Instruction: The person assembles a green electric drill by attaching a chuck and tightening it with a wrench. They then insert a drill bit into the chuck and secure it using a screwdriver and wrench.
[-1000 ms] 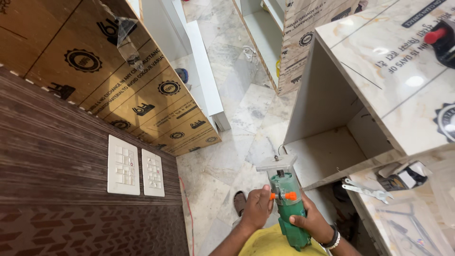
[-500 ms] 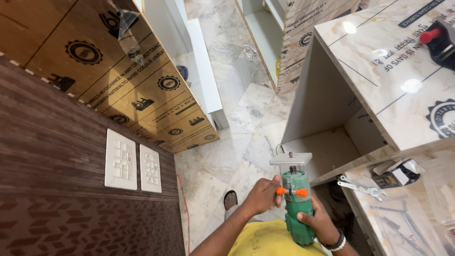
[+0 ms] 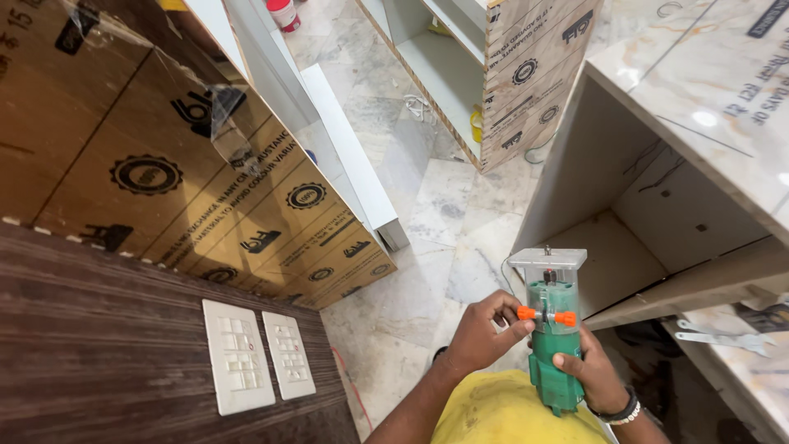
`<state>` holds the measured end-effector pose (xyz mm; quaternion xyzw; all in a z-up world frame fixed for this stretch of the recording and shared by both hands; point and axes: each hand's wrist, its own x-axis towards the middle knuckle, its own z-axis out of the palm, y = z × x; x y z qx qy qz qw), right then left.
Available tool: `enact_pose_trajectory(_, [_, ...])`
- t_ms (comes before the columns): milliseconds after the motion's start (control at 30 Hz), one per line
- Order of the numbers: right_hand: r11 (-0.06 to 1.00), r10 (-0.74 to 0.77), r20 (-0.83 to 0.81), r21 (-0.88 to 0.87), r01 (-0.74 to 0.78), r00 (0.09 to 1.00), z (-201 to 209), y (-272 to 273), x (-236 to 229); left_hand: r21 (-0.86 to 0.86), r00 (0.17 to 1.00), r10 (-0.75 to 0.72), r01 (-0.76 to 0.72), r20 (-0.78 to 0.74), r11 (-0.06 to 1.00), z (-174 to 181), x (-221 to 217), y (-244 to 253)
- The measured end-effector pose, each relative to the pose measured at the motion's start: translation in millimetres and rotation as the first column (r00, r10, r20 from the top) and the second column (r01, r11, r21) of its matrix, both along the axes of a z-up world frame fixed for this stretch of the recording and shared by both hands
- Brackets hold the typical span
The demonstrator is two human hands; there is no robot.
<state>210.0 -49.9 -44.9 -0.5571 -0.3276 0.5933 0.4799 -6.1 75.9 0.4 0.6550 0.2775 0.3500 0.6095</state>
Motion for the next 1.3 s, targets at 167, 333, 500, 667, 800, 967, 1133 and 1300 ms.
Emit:
enact_pose_trajectory(167, [0.997,-0.061,-0.027,-0.044,0.060,0.998,-5.7,19.8,-32.0,0.294,0.995,-0.013,0.041,-0.096,0.955,-22.2,-25.6,28.0])
enact_pose_trajectory(333, [0.995,-0.082,0.094,-0.046,0.087,0.992,-16.8,12.5,-17.2,-0.086,0.976,-0.203,0.196,-0.077,0.977,-45.1,-7.1,41.5])
enact_pose_trajectory(500, [0.991,-0.134,0.175,0.031,0.131,0.975,-20.6,2.8,23.2,0.151,0.990,-0.057,0.037,0.130,0.988,-13.4,27.4,35.4])
enact_pose_trajectory(667, [0.990,-0.138,0.156,0.047,0.133,0.978,-15.2,-1.3,47.8,-0.034,0.993,-0.072,0.076,0.097,0.997,-35.9,65.5,25.0])
enact_pose_trajectory(800, [0.985,-0.118,0.165,0.145,0.094,0.979,-0.5,-0.6,51.3,-0.140,0.932,-0.021,0.077,0.362,0.987,-59.2,92.9,21.4])
enact_pose_trajectory(967, [0.971,-0.039,0.157,0.240,0.000,0.987,29.5,6.6,52.9,-0.147,0.896,-0.218,0.294,0.386,0.945,-31.7,96.5,19.1])
enact_pose_trajectory(1133, [0.982,0.060,-0.014,0.180,-0.057,0.998,33.7,12.3,60.5,-0.428,0.796,-0.275,0.540,0.539,0.725,-49.6,114.1,25.4])
enact_pose_trajectory(1300, [0.993,0.090,-0.332,0.106,-0.057,0.939,29.8,19.6,58.1,-0.367,0.662,-0.374,0.703,0.650,0.609,-29.6,121.8,46.0])
